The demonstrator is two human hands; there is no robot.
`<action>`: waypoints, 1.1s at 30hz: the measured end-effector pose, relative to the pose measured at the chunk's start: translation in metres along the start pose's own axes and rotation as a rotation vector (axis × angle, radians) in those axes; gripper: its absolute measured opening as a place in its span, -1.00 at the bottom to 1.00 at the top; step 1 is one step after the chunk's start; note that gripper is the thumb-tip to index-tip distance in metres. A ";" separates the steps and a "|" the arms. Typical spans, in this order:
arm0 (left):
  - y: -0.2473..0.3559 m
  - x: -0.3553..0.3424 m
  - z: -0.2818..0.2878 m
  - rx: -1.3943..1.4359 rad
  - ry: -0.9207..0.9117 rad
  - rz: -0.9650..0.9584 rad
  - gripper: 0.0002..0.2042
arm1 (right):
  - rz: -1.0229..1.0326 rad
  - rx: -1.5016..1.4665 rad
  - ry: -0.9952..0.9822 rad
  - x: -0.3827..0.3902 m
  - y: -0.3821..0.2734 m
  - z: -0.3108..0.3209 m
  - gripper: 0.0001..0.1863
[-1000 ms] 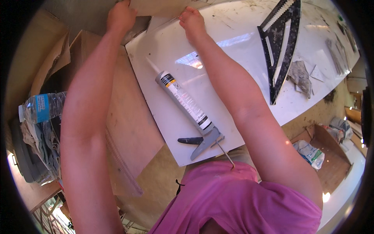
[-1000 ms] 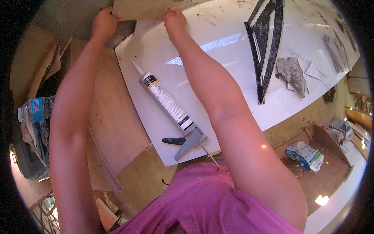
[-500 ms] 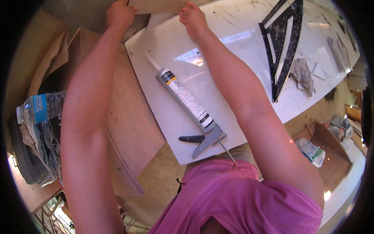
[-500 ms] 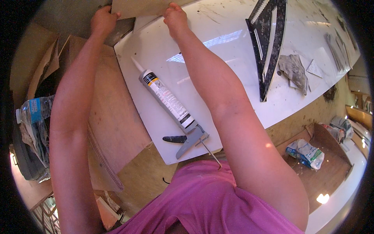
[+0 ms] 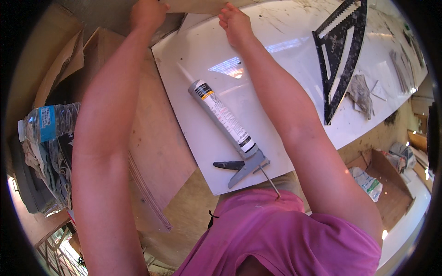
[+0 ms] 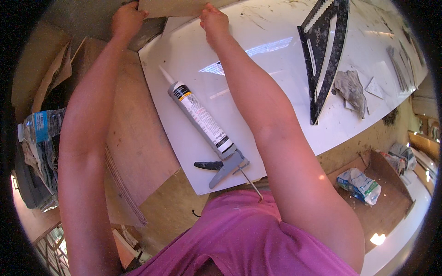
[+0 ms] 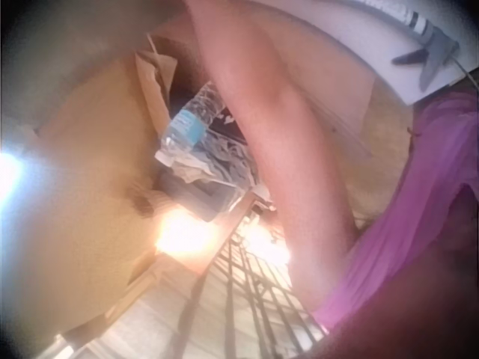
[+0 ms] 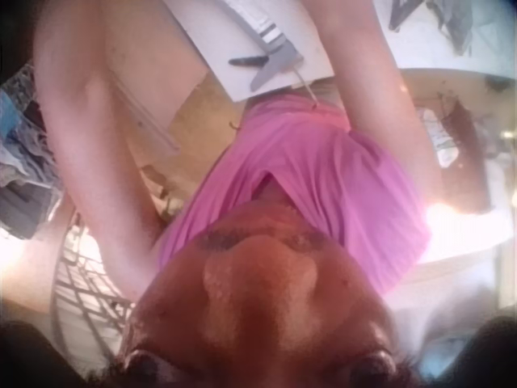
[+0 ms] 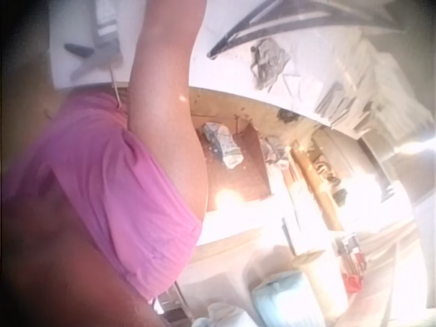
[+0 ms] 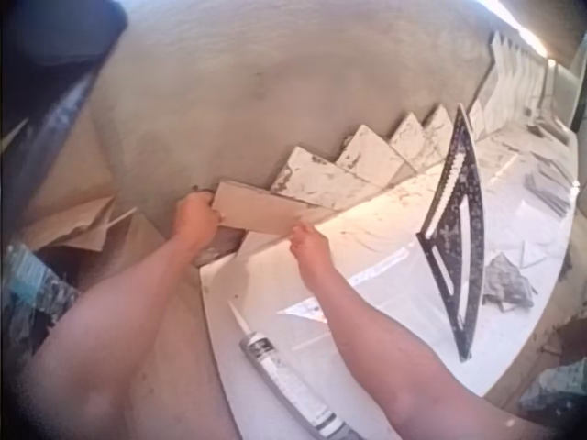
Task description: The person washes hands at a sink, then moves to a workbench to arrange rectangular tiles. They sit on the floor and use a trowel to scoop and spread cement onto the back of a tile.
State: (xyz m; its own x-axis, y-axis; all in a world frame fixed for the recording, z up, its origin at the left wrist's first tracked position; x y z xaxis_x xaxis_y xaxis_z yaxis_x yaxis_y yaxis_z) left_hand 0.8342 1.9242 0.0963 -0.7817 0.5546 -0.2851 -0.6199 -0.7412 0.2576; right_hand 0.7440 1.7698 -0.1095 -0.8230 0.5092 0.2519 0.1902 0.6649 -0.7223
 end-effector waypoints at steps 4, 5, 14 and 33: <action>-0.005 0.001 -0.001 -0.036 0.018 -0.001 -0.75 | 0.006 0.013 0.022 0.000 0.002 -0.003 -0.51; -0.002 0.000 -0.002 -0.021 0.027 0.008 -0.75 | 0.009 0.033 -0.011 -0.004 0.001 0.002 -0.54; -0.056 -0.028 -0.032 -0.182 -0.005 -0.203 -0.62 | -0.100 0.105 0.031 0.021 -0.012 -0.018 -0.23; -0.030 -0.012 -0.018 -0.139 -0.033 -0.103 -0.60 | -0.109 0.098 0.081 0.028 -0.016 -0.020 -0.25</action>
State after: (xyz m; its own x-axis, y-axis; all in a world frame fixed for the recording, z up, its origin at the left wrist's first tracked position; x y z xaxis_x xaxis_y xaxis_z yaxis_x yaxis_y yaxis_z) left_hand 0.8639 1.9328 0.0752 -0.7179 0.6406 -0.2724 -0.6830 -0.7238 0.0981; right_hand 0.7288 1.7846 -0.0777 -0.7891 0.4819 0.3809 0.0454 0.6641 -0.7463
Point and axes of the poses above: each hand's wrist, its own x-axis away from the middle knuckle, its own z-axis out of the back of the hand, y = z × x, the point moved 5 cm from there along -x, towards the middle knuckle, and after that the axes turned 10 degrees about -z, right-handed, at the moved point
